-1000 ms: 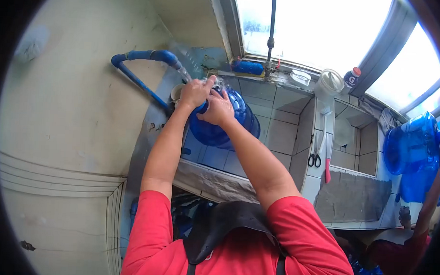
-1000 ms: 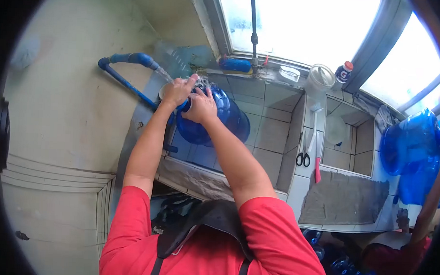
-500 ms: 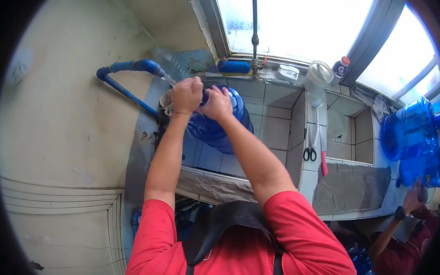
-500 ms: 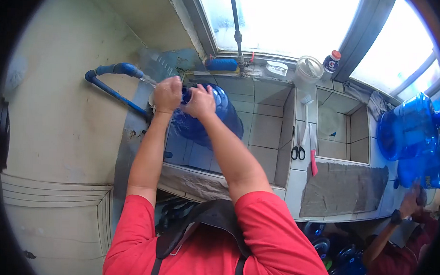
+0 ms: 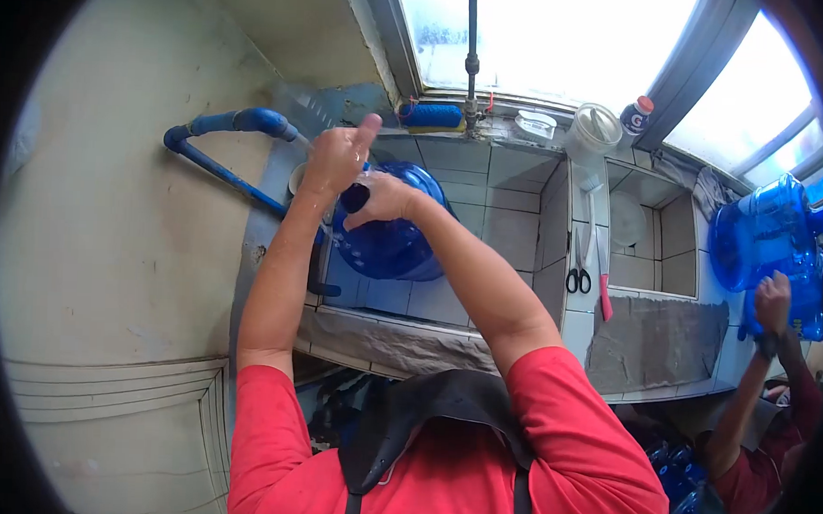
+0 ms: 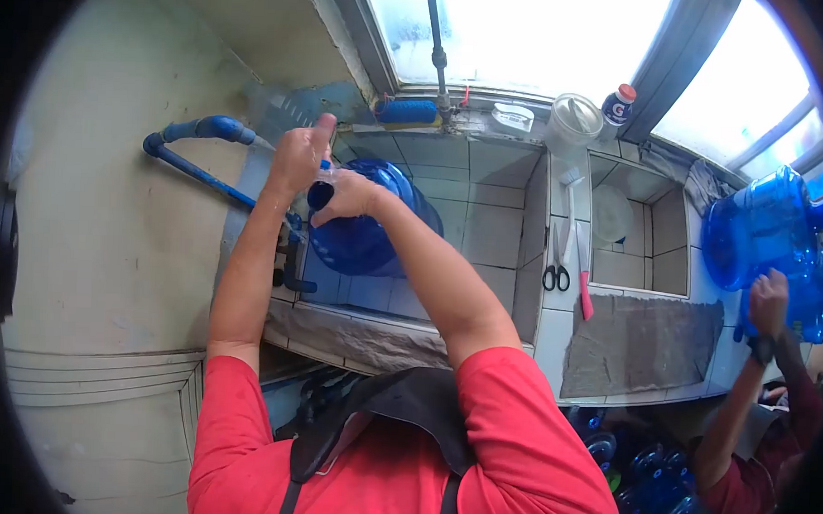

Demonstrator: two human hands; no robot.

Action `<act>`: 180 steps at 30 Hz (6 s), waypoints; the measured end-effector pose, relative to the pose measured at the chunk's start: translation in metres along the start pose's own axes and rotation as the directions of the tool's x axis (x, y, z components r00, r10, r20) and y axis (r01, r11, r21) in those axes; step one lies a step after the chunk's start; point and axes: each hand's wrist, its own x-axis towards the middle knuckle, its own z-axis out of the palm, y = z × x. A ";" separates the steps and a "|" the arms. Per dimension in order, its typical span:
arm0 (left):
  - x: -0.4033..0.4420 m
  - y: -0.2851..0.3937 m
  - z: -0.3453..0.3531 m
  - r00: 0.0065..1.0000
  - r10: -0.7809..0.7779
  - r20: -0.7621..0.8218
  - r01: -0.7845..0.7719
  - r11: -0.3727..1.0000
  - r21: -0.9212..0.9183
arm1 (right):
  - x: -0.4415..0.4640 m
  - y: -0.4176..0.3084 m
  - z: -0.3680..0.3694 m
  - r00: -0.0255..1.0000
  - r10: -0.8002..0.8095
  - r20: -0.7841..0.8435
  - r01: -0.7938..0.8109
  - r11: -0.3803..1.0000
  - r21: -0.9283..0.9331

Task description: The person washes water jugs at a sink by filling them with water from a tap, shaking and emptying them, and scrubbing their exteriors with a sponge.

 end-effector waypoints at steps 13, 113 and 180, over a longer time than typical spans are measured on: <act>-0.024 -0.043 0.017 0.902 0.430 0.021 -0.425 0.882 0.205 | -0.203 0.012 -0.078 0.818 0.143 -0.558 -0.376 0.866 -0.329; -0.113 -0.056 -0.049 0.827 -0.020 -0.562 -0.055 0.992 -0.117 | -0.268 0.034 -0.103 0.701 0.671 0.241 -0.221 -0.116 0.968; -0.015 -0.051 -0.011 0.992 0.056 -0.109 -0.091 0.933 -0.349 | -0.290 0.086 -0.084 0.576 0.812 -0.089 -0.311 0.318 0.896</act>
